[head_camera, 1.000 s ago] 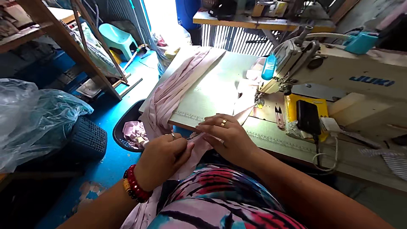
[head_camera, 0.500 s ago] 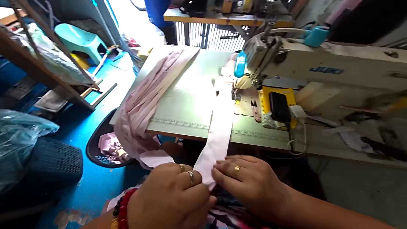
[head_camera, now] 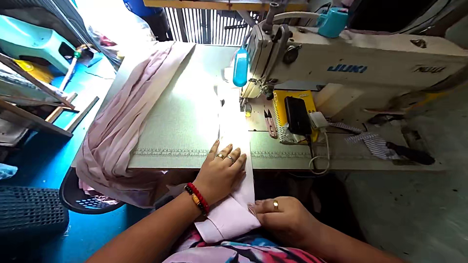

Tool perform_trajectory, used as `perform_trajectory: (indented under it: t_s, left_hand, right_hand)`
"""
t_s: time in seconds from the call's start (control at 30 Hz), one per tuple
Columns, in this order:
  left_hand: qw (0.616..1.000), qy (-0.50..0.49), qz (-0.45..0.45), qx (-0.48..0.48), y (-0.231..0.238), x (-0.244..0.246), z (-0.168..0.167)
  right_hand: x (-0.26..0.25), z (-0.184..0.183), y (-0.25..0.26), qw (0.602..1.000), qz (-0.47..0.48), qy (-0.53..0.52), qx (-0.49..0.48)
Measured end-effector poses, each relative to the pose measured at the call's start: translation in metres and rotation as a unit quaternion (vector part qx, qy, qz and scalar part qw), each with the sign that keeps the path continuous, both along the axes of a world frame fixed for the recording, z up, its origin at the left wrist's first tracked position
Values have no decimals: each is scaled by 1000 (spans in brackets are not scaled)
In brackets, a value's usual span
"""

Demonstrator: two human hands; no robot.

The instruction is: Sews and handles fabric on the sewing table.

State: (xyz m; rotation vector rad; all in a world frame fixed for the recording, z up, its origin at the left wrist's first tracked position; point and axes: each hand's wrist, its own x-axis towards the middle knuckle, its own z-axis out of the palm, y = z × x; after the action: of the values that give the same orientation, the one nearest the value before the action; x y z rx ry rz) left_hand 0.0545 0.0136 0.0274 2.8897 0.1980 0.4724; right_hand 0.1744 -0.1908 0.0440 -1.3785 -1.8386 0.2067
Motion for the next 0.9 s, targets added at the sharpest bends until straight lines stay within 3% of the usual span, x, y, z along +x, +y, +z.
perform_trajectory:
  t_s: [0.27, 0.53, 0.9]
  left_hand:
    - [999, 41, 7, 26, 47, 38, 11]
    - [998, 26, -4, -58, 34, 19, 7]
    - [1000, 1, -21, -13, 43, 25, 6]
  right_hand:
    - [33, -12, 56, 994, -50, -96, 5]
    - [8, -33, 65, 976, -195, -73, 59]
    - [58, -21, 81, 982, -103, -152, 33]
